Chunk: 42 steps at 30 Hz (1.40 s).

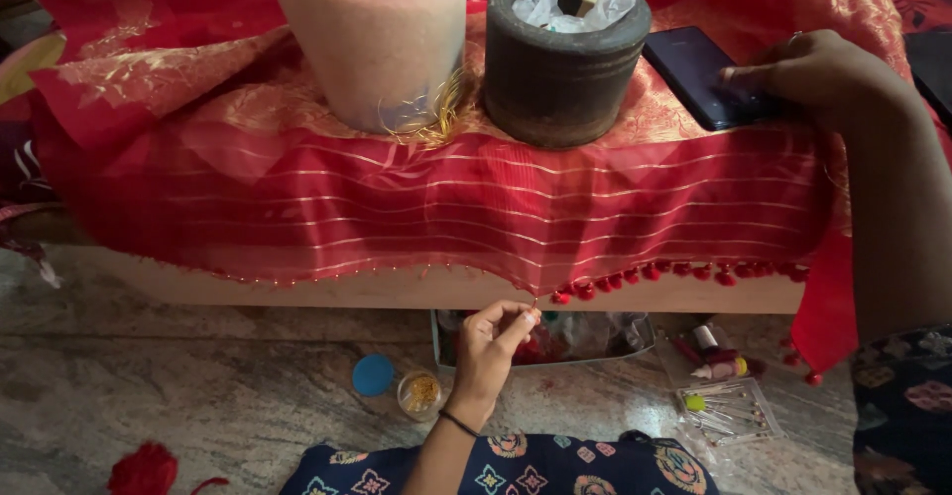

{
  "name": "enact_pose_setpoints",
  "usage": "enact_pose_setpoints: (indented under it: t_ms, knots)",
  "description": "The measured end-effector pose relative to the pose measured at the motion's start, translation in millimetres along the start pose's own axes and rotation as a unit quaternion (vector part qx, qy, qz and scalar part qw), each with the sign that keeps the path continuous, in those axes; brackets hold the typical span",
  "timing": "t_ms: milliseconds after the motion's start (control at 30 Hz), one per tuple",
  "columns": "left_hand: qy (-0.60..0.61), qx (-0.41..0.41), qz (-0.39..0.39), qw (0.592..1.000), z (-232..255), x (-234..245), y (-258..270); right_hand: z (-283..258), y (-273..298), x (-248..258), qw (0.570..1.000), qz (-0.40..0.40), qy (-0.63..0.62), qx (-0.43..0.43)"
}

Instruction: Sewing or attaching small decorative red tassels and beads to the edge of a red silk fabric.

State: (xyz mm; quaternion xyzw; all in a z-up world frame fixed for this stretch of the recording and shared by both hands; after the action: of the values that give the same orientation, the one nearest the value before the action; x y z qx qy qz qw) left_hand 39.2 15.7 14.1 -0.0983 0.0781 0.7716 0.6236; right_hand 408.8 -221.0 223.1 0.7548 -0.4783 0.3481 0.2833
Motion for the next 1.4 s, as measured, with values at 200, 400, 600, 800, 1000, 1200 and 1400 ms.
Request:
enact_pose_setpoints:
  t_ms: [200,400,600,800,1000,1200,1400]
  knots:
    - [0.004,-0.003,0.003,1.0,1.0,-0.7,0.1,-6.9,11.3,1.5,0.999,0.019,0.047,0.003]
    - [0.001,-0.014,0.007,1.0,3.2,-1.9,2.2,-34.2,11.9,-16.3,0.999,-0.027,0.038,-0.027]
    - [0.007,-0.024,0.001,1.0,5.3,-2.9,4.7,-47.4,16.2,-25.5,0.993,0.006,0.112,-0.037]
    - [0.012,-0.026,0.002,1.0,4.0,-1.8,5.0,-12.1,14.6,-10.0,0.991,-0.004,-0.126,-0.032]
    - [0.02,-0.042,-0.009,0.999,-2.5,-1.8,3.1,-10.4,9.9,-9.1,0.994,-0.019,-0.111,0.012]
    - [-0.014,-0.041,0.011,0.999,-3.1,0.5,3.2,-12.7,9.2,-10.2,0.992,0.011,-0.122,-0.034]
    - [-0.001,-0.036,0.007,0.999,-3.0,-1.3,2.2,-31.5,3.4,-23.9,0.997,-0.029,0.074,-0.004]
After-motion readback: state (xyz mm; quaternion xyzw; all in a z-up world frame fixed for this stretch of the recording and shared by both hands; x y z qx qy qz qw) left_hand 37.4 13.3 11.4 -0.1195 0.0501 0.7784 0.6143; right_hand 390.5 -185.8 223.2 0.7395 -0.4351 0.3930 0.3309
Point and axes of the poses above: each hand's wrist, its own y-axis away from the middle knuckle, its own x-axis out of the back of the hand, z = x × y, the point moved 5 cm from there along -y, towards the middle knuckle, and after that the axes turned 12 degrees about -z, right-handed, at the moved point
